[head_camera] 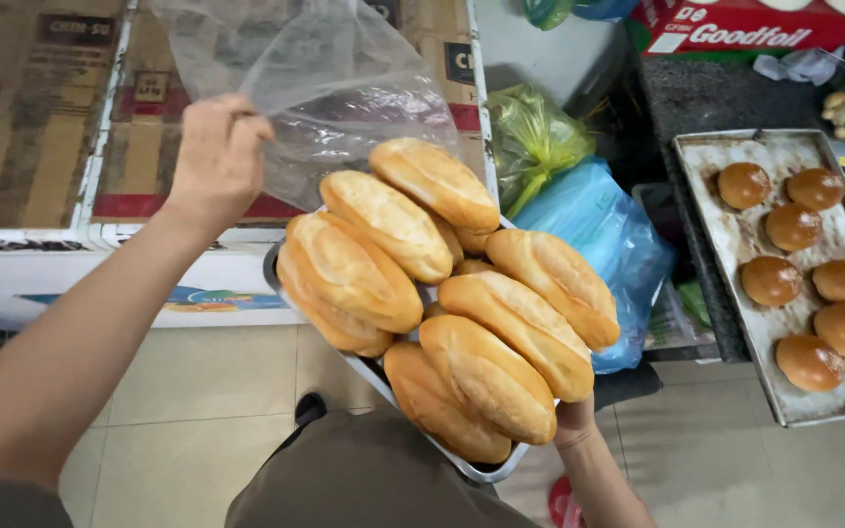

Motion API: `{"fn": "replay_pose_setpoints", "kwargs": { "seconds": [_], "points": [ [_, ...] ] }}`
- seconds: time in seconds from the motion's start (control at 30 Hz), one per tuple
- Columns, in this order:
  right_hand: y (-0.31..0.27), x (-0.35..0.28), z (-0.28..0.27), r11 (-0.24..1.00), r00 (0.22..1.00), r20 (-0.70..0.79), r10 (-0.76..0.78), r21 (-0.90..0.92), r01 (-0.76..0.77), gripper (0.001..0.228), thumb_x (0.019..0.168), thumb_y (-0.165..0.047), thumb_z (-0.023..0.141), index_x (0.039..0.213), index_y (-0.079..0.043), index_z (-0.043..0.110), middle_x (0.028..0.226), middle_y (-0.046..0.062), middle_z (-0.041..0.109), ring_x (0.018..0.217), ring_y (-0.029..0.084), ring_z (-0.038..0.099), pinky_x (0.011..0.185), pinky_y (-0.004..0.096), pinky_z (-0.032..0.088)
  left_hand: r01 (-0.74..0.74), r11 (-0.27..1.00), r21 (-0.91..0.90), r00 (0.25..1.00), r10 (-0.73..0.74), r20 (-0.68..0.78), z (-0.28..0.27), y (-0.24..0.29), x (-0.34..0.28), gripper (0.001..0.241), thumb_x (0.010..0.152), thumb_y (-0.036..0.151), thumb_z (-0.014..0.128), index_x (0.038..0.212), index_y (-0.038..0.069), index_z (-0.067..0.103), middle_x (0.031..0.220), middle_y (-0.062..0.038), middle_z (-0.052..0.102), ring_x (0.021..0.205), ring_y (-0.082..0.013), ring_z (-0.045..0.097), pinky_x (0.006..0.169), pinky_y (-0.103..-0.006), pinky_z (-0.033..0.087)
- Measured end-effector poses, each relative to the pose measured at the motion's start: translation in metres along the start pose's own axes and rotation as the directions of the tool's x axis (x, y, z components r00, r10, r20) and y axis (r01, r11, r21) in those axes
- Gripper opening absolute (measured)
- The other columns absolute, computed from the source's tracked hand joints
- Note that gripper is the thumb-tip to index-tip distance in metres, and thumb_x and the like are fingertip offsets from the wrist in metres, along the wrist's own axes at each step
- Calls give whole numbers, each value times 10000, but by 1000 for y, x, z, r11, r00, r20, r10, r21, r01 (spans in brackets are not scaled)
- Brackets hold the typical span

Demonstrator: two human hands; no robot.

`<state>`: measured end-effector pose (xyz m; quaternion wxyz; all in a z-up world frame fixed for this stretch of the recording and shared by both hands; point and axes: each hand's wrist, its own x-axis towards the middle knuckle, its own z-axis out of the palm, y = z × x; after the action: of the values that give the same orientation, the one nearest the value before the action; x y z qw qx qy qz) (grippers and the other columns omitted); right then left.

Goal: Move baked bread loaves from a cooling tray to a smaller metal tray and then put them into a large plastic bag.

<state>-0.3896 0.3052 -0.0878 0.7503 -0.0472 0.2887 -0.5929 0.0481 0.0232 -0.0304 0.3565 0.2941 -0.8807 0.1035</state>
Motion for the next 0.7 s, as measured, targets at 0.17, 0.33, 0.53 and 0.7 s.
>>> {"fn": "replay_pose_setpoints", "kwargs": {
  "seconds": [0.17,0.33,0.53,0.7],
  "points": [
    [2,9,0,1000,988,157,-2,23,-2,615,1061,-427,510,1565,-99,381,1556,187,458,1389,371,477,1144,586,369,590,795,141,806,-591,-40,-1,22,-22,152,904,43,717,1031,112,669,1118,-96,641,1111,-321,625,946,-492,461],
    [7,24,-12,997,981,187,55,41,-63,639,1033,-420,552,1558,-98,383,1556,186,453,1400,371,463,1150,596,356,809,578,-109,552,-810,-199,14,31,-41,103,888,119,727,971,78,681,1033,-105,665,952,-341,661,806,-460,520],
    [16,36,-18,991,975,201,99,70,-115,685,988,-401,620,1553,-93,382,1561,184,445,1415,372,442,1158,610,336,776,630,30,621,-753,-217,5,39,-67,76,915,114,754,982,99,724,1062,-91,676,991,-314,666,817,-431,536],
    [21,44,-33,998,981,187,60,4,-62,694,987,-355,619,1573,-79,371,1576,178,436,1434,364,431,1185,591,324,710,691,137,700,-671,-244,-11,46,-71,107,838,102,790,924,101,725,1090,-121,656,1034,-305,636,820,-410,532]
  ]
}}
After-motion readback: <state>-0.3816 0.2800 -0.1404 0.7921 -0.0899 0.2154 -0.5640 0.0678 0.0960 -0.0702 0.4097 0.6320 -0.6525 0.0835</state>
